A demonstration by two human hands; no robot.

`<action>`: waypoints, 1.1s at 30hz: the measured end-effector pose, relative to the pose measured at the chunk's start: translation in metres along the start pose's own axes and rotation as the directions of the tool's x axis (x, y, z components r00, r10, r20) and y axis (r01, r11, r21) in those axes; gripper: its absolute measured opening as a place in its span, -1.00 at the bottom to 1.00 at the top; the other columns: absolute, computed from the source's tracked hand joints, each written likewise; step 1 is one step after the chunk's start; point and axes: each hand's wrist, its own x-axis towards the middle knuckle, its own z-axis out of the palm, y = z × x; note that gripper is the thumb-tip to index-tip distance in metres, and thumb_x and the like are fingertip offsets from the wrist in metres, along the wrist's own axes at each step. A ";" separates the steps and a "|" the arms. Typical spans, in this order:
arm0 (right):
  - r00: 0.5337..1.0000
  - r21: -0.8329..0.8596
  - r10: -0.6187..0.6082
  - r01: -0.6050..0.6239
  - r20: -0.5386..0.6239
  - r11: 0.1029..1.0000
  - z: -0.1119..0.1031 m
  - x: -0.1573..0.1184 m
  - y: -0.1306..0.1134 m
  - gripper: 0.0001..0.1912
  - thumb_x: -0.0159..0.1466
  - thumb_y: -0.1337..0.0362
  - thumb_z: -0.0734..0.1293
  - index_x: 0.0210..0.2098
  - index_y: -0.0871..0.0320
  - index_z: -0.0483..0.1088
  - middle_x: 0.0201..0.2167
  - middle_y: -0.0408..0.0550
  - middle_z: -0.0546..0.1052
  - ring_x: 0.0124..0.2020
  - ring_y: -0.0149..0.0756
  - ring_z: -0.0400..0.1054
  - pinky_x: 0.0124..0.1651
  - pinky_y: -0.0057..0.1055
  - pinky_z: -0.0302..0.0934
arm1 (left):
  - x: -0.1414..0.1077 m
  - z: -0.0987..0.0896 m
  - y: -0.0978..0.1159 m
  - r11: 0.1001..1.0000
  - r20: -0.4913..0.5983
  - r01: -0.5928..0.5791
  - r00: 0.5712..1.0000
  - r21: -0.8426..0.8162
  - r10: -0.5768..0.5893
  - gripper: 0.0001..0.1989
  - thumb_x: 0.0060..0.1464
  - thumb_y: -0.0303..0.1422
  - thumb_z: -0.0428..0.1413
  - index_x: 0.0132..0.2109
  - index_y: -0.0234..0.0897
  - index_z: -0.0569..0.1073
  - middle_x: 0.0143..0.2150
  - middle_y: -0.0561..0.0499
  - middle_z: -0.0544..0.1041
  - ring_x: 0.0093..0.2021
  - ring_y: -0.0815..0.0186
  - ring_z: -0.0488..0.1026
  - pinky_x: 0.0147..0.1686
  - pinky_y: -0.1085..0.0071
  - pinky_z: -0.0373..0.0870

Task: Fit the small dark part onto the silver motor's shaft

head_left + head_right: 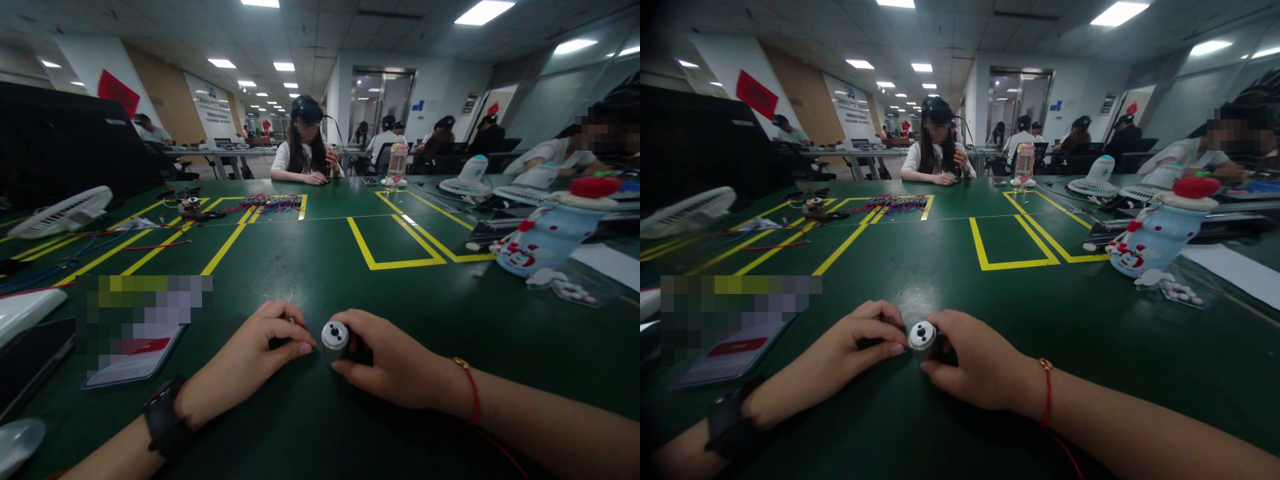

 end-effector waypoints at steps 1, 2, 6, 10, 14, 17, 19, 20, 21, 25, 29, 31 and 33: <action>1.000 0.001 0.001 -0.001 0.000 1.000 0.000 0.000 0.000 -0.65 0.14 0.38 0.36 -0.07 0.14 0.32 -0.23 -0.07 0.42 -0.30 -0.30 0.26 -0.25 -0.37 0.16 | 0.000 0.000 -0.001 1.000 0.003 -0.003 1.000 0.009 0.003 -0.86 0.17 -0.32 0.10 -0.25 -0.06 0.58 -0.13 0.05 0.43 -0.08 0.24 0.34 -0.08 0.30 0.27; 1.000 0.001 0.005 -0.005 0.000 1.000 0.000 0.000 0.000 -0.64 0.14 0.38 0.36 -0.07 0.14 0.32 -0.23 -0.07 0.42 -0.30 -0.30 0.26 -0.25 -0.37 0.16 | 0.000 0.000 -0.001 1.000 0.007 -0.003 1.000 0.014 0.003 -0.86 0.17 -0.32 0.10 -0.24 -0.05 0.58 -0.13 0.05 0.44 -0.08 0.23 0.34 -0.08 0.30 0.27; 1.000 -0.008 0.011 -0.011 0.008 1.000 -0.001 -0.001 -0.001 -0.63 0.14 0.37 0.37 -0.05 0.14 0.31 -0.24 -0.08 0.42 -0.31 -0.31 0.25 -0.27 -0.38 0.17 | 0.000 -0.001 -0.004 0.999 0.010 0.023 1.000 -0.039 -0.022 -0.86 0.16 -0.32 0.11 -0.21 -0.05 0.58 -0.14 0.05 0.45 -0.09 0.24 0.37 -0.08 0.31 0.30; 1.000 -0.015 0.006 -0.005 0.013 1.000 -0.002 -0.001 -0.001 -0.64 0.15 0.35 0.36 -0.05 0.15 0.31 -0.23 -0.08 0.42 -0.31 -0.31 0.26 -0.26 -0.37 0.18 | 0.000 -0.006 -0.005 0.983 -0.064 0.099 0.992 -0.155 -0.109 -0.81 0.20 -0.30 0.04 -0.14 -0.12 0.55 -0.13 0.02 0.49 -0.11 0.24 0.43 -0.09 0.30 0.34; 1.000 -0.011 0.001 -0.001 0.001 1.000 -0.003 -0.002 0.000 -0.63 0.15 0.36 0.36 -0.04 0.15 0.30 -0.20 -0.07 0.42 -0.29 -0.31 0.28 -0.24 -0.38 0.20 | 0.001 -0.010 -0.006 0.943 -0.178 0.240 0.942 -0.230 -0.283 -0.75 0.22 -0.22 -0.01 -0.07 -0.15 0.50 -0.18 0.01 0.55 -0.15 0.21 0.48 -0.13 0.27 0.36; 1.000 0.002 0.005 -0.005 -0.010 1.000 -0.002 -0.002 -0.001 -0.62 0.14 0.36 0.37 -0.04 0.15 0.31 -0.21 -0.07 0.43 -0.29 -0.32 0.28 -0.25 -0.39 0.21 | 0.001 -0.010 -0.006 0.926 -0.179 0.278 0.928 -0.257 -0.328 -0.75 0.20 -0.21 0.01 -0.06 -0.15 0.49 -0.20 0.03 0.57 -0.19 0.21 0.50 -0.16 0.28 0.38; 1.000 0.012 0.006 -0.006 -0.016 1.000 -0.002 -0.003 -0.001 -0.63 0.13 0.38 0.37 -0.05 0.15 0.31 -0.22 -0.07 0.43 -0.31 -0.33 0.28 -0.27 -0.40 0.20 | 0.001 -0.010 -0.006 0.931 -0.160 0.267 0.937 -0.249 -0.312 -0.76 0.20 -0.23 0.01 -0.08 -0.14 0.50 -0.17 0.03 0.57 -0.16 0.21 0.50 -0.14 0.27 0.37; 1.000 0.017 0.006 -0.006 -0.017 1.000 -0.002 -0.002 -0.001 -0.63 0.13 0.39 0.36 -0.06 0.15 0.31 -0.23 -0.08 0.43 -0.32 -0.33 0.28 -0.27 -0.40 0.20 | 0.001 -0.009 -0.006 0.935 -0.152 0.257 0.942 -0.243 -0.299 -0.77 0.21 -0.24 0.01 -0.09 -0.14 0.50 -0.16 0.02 0.56 -0.15 0.20 0.49 -0.13 0.26 0.37; 1.000 0.020 0.004 -0.004 -0.019 1.000 -0.002 -0.002 -0.001 -0.63 0.13 0.39 0.36 -0.06 0.15 0.32 -0.23 -0.08 0.43 -0.32 -0.33 0.28 -0.28 -0.41 0.20 | 0.000 -0.009 -0.006 0.939 -0.148 0.247 0.947 -0.238 -0.286 -0.77 0.21 -0.24 0.00 -0.09 -0.15 0.50 -0.14 0.02 0.56 -0.13 0.19 0.49 -0.12 0.24 0.37; 1.000 0.024 -0.002 0.002 -0.027 1.000 -0.001 -0.001 0.000 -0.64 0.12 0.41 0.36 -0.07 0.15 0.32 -0.24 -0.08 0.42 -0.32 -0.33 0.28 -0.28 -0.41 0.20 | 0.000 -0.008 -0.006 0.951 -0.135 0.223 0.958 -0.216 -0.255 -0.75 0.23 -0.26 -0.04 -0.08 -0.17 0.48 -0.14 -0.01 0.54 -0.12 0.17 0.47 -0.09 0.18 0.37; 1.000 0.013 0.012 -0.012 -0.024 1.000 -0.001 -0.001 0.000 -0.66 0.13 0.40 0.34 -0.08 0.15 0.31 -0.24 -0.07 0.41 -0.32 -0.33 0.27 -0.27 -0.40 0.20 | 0.000 -0.008 -0.008 0.957 -0.136 0.210 0.961 -0.203 -0.240 -0.76 0.23 -0.30 -0.05 -0.09 -0.18 0.48 -0.14 -0.01 0.53 -0.11 0.17 0.46 -0.07 0.16 0.35; 1.000 0.012 0.018 -0.018 -0.018 1.000 -0.001 -0.001 -0.001 -0.66 0.14 0.39 0.34 -0.08 0.15 0.31 -0.24 -0.07 0.41 -0.32 -0.33 0.27 -0.27 -0.40 0.20 | 0.000 -0.007 -0.008 0.960 -0.134 0.202 0.964 -0.193 -0.230 -0.77 0.22 -0.34 -0.06 -0.10 -0.18 0.48 -0.15 -0.01 0.52 -0.11 0.18 0.46 -0.07 0.17 0.36; 1.000 0.011 0.024 -0.024 -0.012 1.000 -0.001 -0.001 -0.001 -0.66 0.15 0.38 0.34 -0.07 0.15 0.30 -0.23 -0.07 0.41 -0.31 -0.33 0.27 -0.27 -0.39 0.20 | 0.000 -0.007 -0.008 0.968 -0.114 0.186 0.972 -0.171 -0.207 -0.77 0.19 -0.40 -0.05 -0.11 -0.19 0.47 -0.15 -0.01 0.51 -0.12 0.20 0.45 -0.08 0.20 0.36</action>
